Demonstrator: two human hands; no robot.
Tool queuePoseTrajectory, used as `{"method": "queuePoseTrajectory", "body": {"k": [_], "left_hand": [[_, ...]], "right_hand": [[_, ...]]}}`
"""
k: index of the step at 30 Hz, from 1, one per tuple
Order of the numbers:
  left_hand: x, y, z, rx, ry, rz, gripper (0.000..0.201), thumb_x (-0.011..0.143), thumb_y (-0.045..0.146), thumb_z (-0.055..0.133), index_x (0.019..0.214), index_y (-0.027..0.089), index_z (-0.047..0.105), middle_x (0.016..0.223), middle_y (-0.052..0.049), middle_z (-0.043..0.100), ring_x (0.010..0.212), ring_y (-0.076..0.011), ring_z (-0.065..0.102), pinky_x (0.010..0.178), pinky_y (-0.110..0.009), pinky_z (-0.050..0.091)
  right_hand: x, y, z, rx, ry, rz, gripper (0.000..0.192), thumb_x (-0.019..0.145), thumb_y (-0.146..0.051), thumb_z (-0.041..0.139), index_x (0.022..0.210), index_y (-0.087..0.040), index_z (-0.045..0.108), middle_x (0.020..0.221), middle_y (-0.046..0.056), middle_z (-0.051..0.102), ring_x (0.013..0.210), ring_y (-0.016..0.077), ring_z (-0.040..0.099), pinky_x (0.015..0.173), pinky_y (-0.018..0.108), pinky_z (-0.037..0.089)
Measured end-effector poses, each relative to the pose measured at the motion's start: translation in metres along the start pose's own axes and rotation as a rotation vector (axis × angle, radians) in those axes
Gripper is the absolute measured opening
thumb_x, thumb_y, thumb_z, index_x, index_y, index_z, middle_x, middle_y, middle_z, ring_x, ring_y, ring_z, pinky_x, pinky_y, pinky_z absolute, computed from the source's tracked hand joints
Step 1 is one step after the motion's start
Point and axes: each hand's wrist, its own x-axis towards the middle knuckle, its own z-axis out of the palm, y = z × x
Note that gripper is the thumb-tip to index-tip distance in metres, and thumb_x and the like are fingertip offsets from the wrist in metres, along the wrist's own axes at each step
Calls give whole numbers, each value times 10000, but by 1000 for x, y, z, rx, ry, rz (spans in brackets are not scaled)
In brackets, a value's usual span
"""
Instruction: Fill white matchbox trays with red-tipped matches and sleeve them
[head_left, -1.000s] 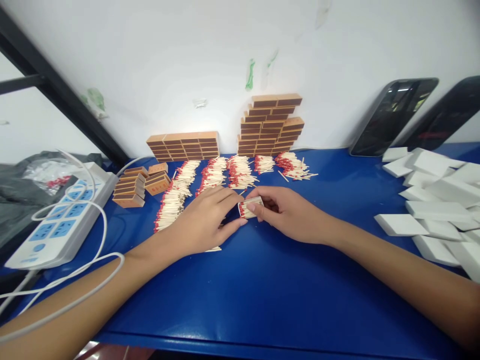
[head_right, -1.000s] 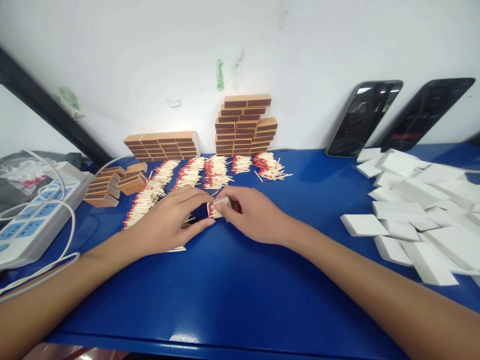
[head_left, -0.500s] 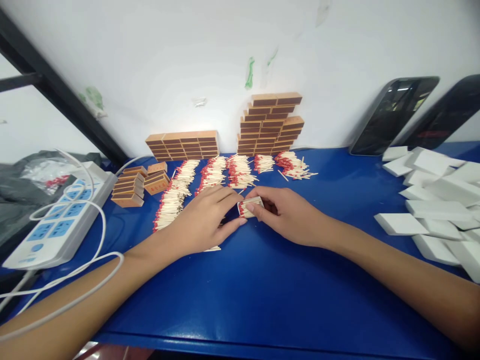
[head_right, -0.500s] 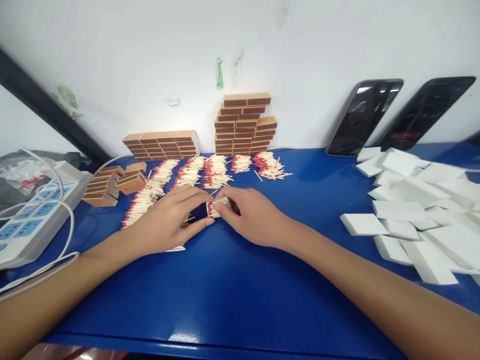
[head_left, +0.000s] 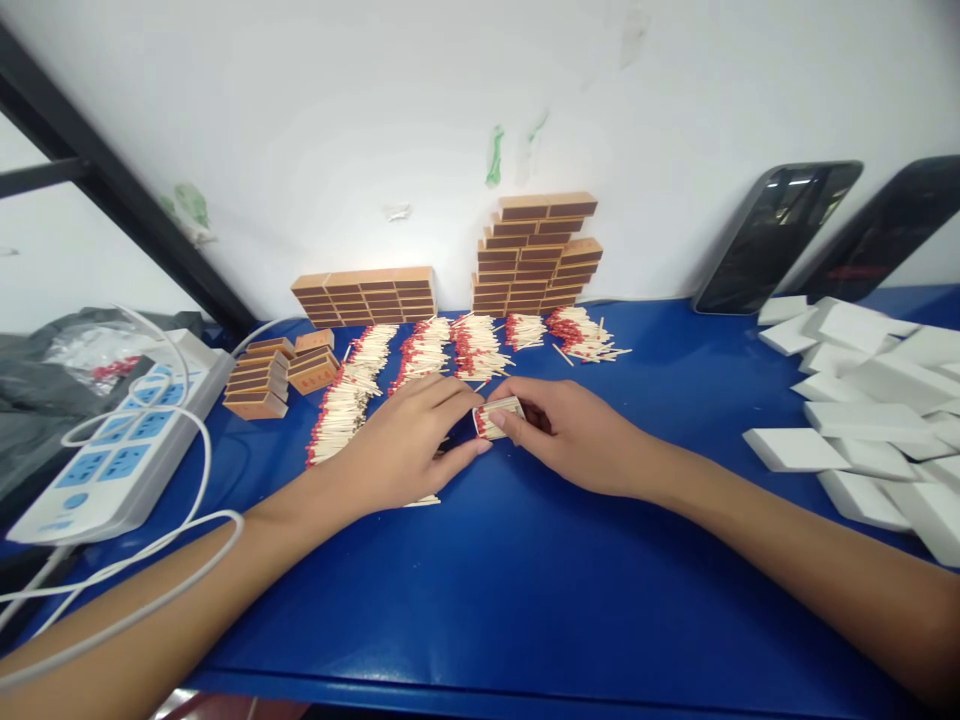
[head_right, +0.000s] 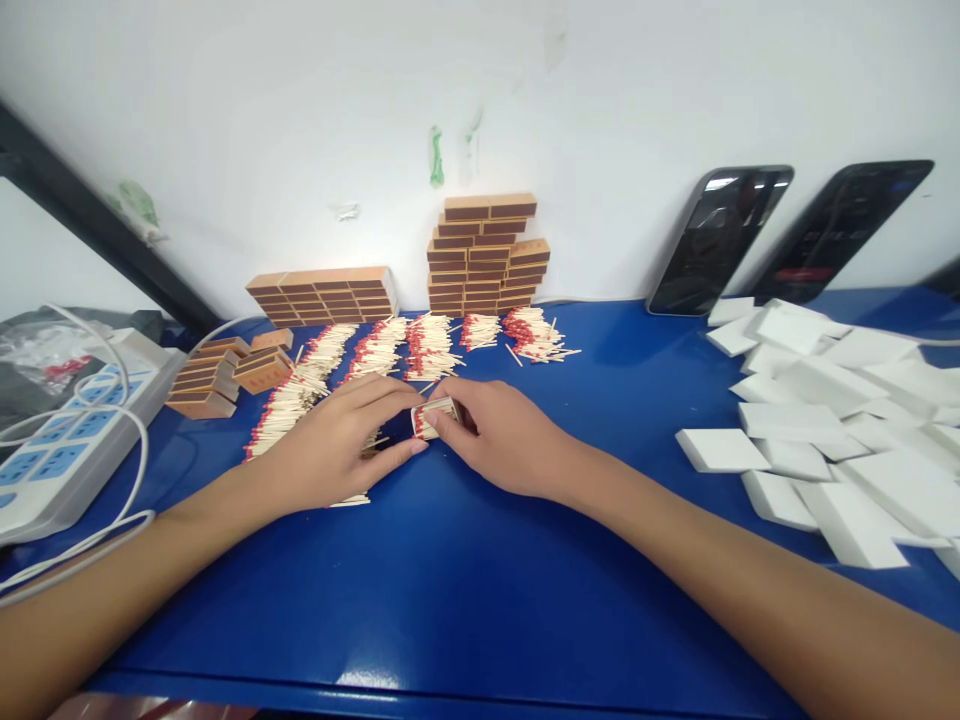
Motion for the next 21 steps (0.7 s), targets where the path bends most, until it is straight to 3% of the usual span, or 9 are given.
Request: {"method": "queuePoseTrajectory", "body": {"k": [21], "left_hand": [[1,-1,0,3,-11,-1,239,1062,370,588,1188,170,623,1163,-98,686,1107,-271,634,1009,-458,518]], "right_hand": [[0,-1,0,3,-5,-1,252,1055,-400,521,1035,-209,683,785,1,683,656,160,557,649,307,376]]}}
